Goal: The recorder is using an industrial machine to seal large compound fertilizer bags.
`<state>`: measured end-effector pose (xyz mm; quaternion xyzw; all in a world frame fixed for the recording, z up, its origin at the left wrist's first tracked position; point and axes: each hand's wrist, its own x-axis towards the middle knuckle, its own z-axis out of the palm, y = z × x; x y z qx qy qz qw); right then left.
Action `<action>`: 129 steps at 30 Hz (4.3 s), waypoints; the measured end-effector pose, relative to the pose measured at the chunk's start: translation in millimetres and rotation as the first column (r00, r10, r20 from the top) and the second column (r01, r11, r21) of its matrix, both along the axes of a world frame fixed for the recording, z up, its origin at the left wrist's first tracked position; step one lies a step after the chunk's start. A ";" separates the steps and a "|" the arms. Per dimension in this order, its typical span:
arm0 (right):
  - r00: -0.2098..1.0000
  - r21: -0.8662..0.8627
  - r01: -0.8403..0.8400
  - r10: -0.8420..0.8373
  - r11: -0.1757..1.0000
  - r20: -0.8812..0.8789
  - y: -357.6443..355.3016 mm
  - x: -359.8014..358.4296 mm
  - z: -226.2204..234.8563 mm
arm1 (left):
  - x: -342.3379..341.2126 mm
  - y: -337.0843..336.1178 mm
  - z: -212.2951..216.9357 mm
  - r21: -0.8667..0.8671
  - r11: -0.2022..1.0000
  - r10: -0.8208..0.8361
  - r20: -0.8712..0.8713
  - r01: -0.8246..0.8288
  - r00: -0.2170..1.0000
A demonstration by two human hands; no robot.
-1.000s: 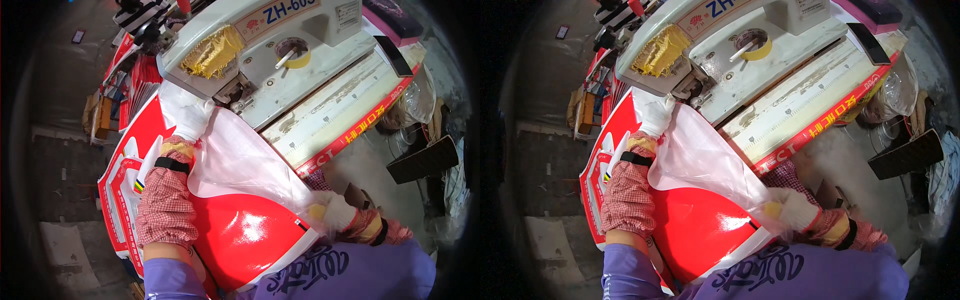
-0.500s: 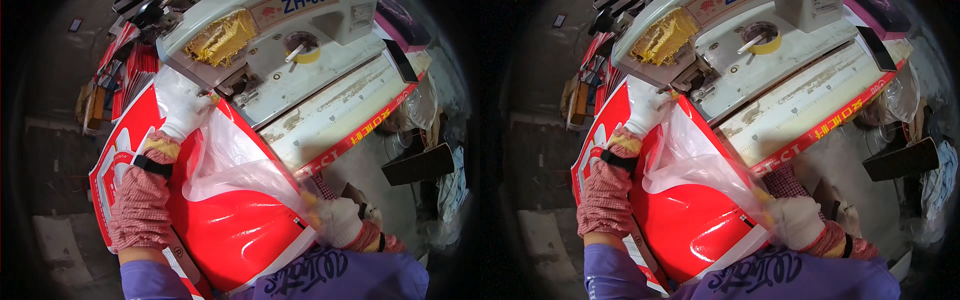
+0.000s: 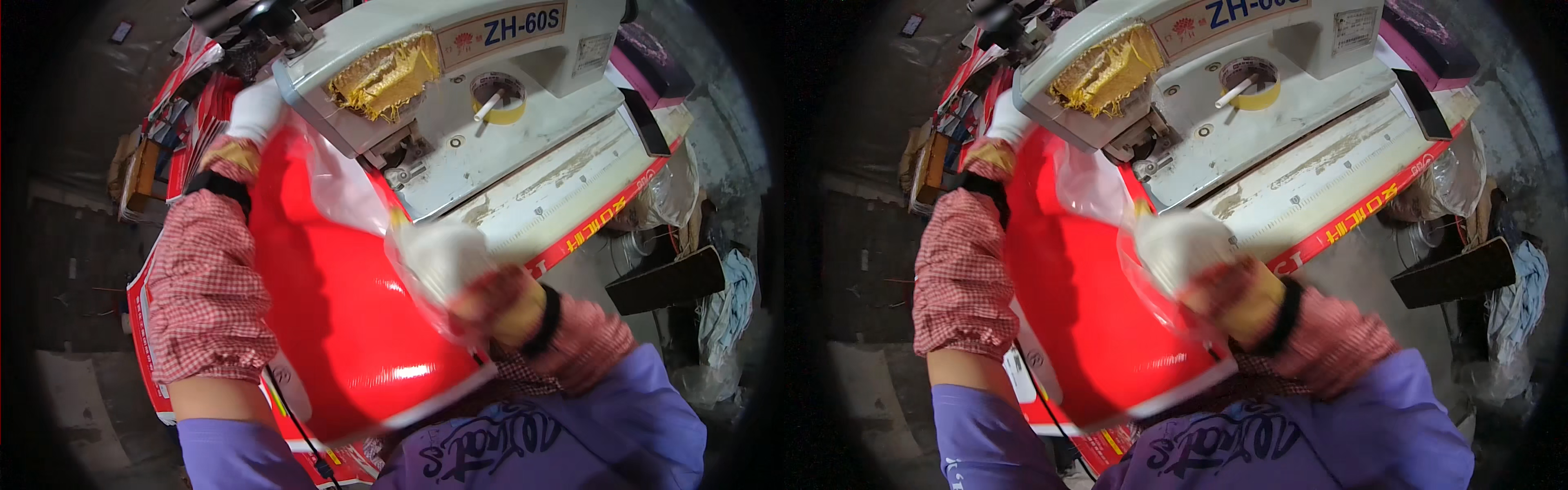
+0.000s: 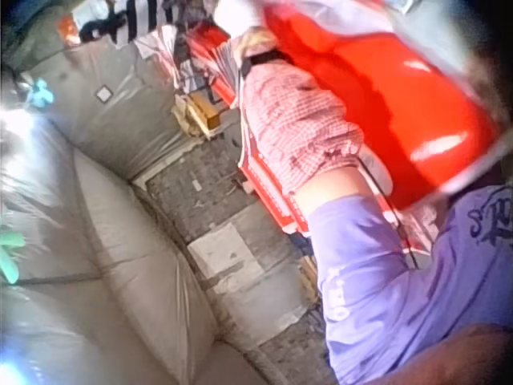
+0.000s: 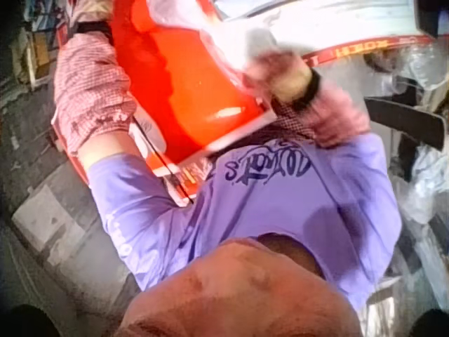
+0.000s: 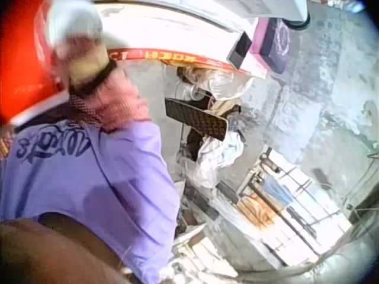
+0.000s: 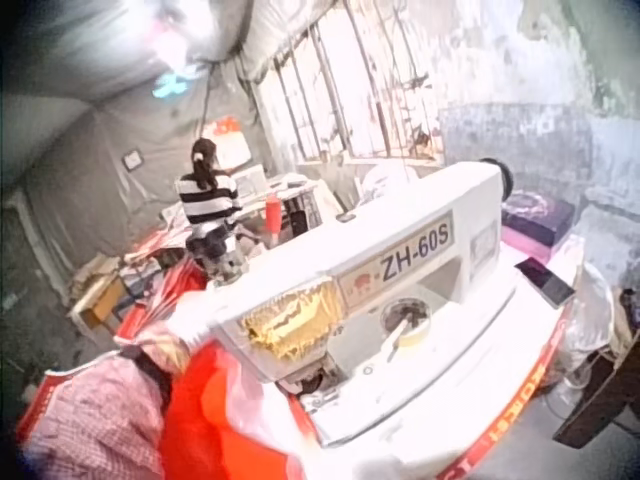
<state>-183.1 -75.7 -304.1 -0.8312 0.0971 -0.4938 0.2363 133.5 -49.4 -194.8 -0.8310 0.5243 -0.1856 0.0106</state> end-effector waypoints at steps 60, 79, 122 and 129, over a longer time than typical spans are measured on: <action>0.814 -0.180 0.005 -0.109 0.984 -0.571 17.0 27.0 -1.6 | -397.5 8.8 47.4 0.920 -0.292 0.045 -0.261 0.263 0.964; 0.727 -0.020 -0.111 0.067 0.994 -0.683 21.4 61.2 -20.8 | -384.1 16.4 89.7 0.959 -0.043 0.080 -0.276 0.280 0.958; 0.635 0.523 -0.252 0.547 0.814 -0.545 -33.7 42.8 14.3 | -260.0 34.6 7.9 0.666 0.648 -0.292 -0.231 0.369 0.928; 0.717 0.950 -0.295 0.682 0.106 0.147 -1.1 49.7 10.7 | -134.3 26.2 -23.9 0.425 0.905 -0.029 0.073 -0.005 0.997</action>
